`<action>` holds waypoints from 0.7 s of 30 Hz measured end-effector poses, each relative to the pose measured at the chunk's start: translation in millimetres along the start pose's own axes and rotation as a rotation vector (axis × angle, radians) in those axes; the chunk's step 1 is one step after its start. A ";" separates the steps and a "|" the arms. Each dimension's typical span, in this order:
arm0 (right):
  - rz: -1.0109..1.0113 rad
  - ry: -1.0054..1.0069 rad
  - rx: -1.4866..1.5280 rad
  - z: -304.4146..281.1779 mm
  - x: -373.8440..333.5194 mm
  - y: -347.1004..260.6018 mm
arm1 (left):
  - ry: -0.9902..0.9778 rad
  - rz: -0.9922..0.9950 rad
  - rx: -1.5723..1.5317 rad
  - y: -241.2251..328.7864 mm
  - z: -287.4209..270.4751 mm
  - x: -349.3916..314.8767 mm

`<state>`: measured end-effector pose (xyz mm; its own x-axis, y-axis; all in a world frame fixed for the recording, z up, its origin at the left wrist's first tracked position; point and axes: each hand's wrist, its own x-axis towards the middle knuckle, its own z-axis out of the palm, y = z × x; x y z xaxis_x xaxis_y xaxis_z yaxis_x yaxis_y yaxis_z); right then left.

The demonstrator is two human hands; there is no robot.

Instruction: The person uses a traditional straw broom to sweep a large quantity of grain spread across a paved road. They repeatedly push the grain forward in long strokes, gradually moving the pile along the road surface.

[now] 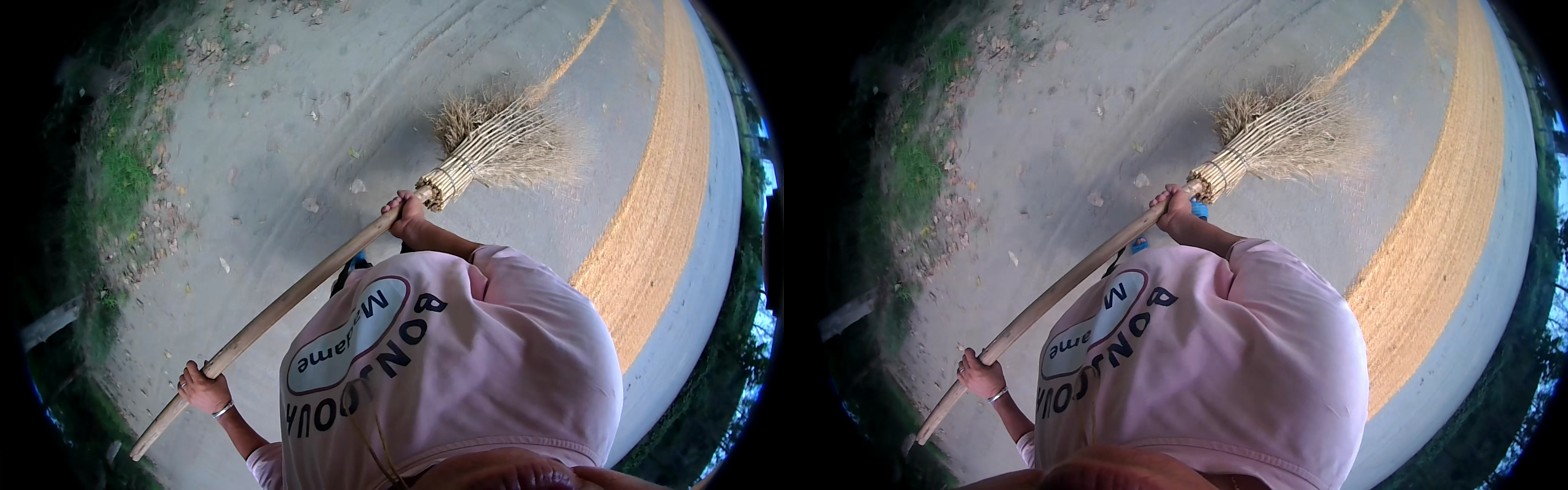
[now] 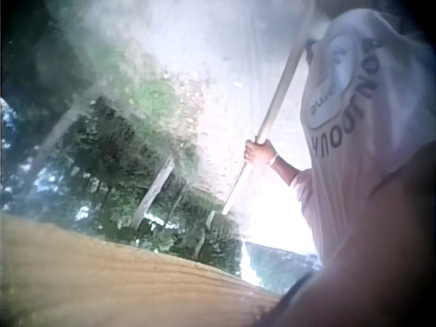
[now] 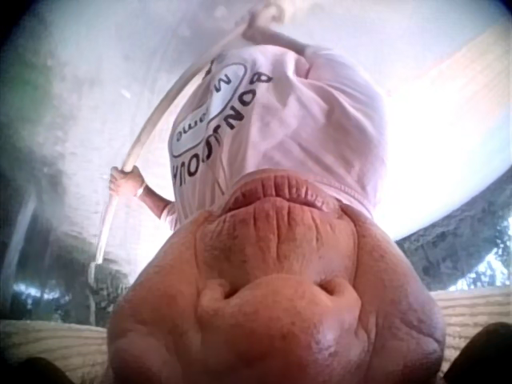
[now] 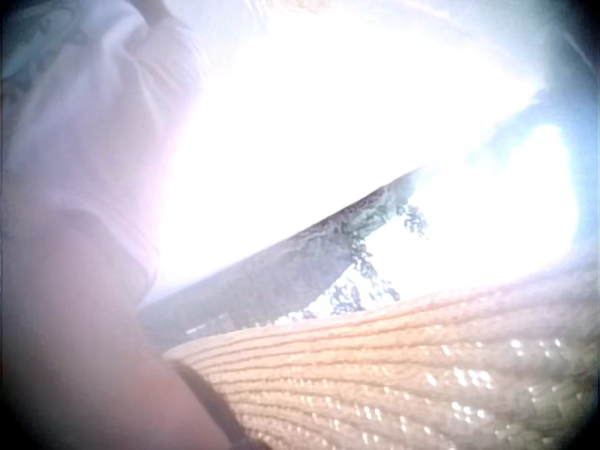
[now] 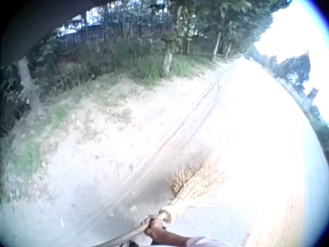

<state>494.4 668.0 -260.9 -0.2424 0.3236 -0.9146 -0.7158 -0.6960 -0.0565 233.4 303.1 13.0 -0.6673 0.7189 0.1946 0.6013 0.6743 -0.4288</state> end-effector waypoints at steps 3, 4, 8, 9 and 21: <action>0.074 -0.034 -0.086 34.6 -12.5 18.1 | 0.028 -0.053 0.027 -12.4 10.8 -35.2; 0.072 -0.040 -0.083 43.0 -6.7 22.6 | 0.049 -0.070 0.055 -12.7 8.6 -42.0; 0.103 -0.198 -0.223 93.2 17.5 33.9 | 0.031 -0.193 0.142 8.2 -30.2 -61.9; 0.143 -0.241 -0.260 107.0 22.5 37.4 | 0.031 -0.205 0.173 17.1 -48.1 -59.9; 0.113 -0.308 -0.159 106.0 69.5 -9.2 | 0.252 0.095 0.267 67.9 -108.2 37.6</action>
<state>414.7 764.9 -281.5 -0.5172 0.3998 -0.7567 -0.5686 -0.8213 -0.0453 296.7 394.2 86.7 -0.4655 0.8174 0.3394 0.4976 0.5588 -0.6634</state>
